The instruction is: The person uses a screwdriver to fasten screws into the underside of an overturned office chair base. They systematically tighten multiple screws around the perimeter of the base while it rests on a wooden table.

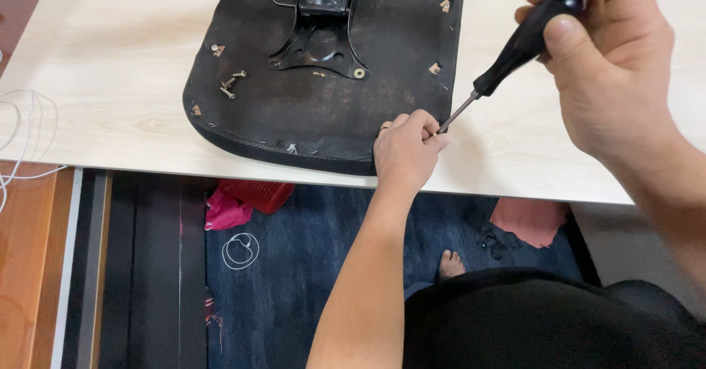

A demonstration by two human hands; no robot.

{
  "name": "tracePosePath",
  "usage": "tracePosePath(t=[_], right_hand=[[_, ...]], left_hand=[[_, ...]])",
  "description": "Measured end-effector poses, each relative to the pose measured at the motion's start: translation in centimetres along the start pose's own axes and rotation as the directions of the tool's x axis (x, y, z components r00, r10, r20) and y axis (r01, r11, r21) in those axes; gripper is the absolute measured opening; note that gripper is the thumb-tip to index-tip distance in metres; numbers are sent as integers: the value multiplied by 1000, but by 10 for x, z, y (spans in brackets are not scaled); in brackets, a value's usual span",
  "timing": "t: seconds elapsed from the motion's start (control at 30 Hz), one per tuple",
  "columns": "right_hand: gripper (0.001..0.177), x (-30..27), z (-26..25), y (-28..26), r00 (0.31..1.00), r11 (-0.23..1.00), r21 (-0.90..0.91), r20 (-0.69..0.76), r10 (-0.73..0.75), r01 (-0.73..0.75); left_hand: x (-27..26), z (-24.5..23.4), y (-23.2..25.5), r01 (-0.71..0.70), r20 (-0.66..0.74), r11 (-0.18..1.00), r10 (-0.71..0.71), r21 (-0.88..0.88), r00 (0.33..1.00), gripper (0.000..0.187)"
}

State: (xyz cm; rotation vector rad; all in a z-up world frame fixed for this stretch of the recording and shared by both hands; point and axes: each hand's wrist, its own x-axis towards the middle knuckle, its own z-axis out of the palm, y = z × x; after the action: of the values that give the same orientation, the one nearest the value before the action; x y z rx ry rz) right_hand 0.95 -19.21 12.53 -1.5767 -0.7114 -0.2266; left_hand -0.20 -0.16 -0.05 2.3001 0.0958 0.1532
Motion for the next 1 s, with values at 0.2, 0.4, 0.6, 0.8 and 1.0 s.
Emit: tracePosePath(t=[0.2, 0.4, 0.6, 0.8, 1.0], right_hand=[[15, -16, -10, 10, 982, 998, -9, -178, 57, -60], [19, -26, -24, 34, 886, 977, 20, -418, 200, -211], [22, -31, -34, 53, 764, 924, 176, -520, 381, -341], [27, -37, -30, 66, 650, 850, 374, -549, 525, -371], [29, -38, -18, 63, 609, 806, 396, -528, 592, -439]], left_hand=[[4, 4, -5, 38, -44, 985, -46, -168, 998, 16], [6, 6, -7, 47, -138, 968, -83, -248, 987, 18], [9, 0, -7, 128, -264, 974, -176, -189, 948, 14], [10, -8, -27, 86, -429, 996, -86, -19, 899, 16], [9, -9, -35, 95, -394, 985, -30, 145, 918, 17]])
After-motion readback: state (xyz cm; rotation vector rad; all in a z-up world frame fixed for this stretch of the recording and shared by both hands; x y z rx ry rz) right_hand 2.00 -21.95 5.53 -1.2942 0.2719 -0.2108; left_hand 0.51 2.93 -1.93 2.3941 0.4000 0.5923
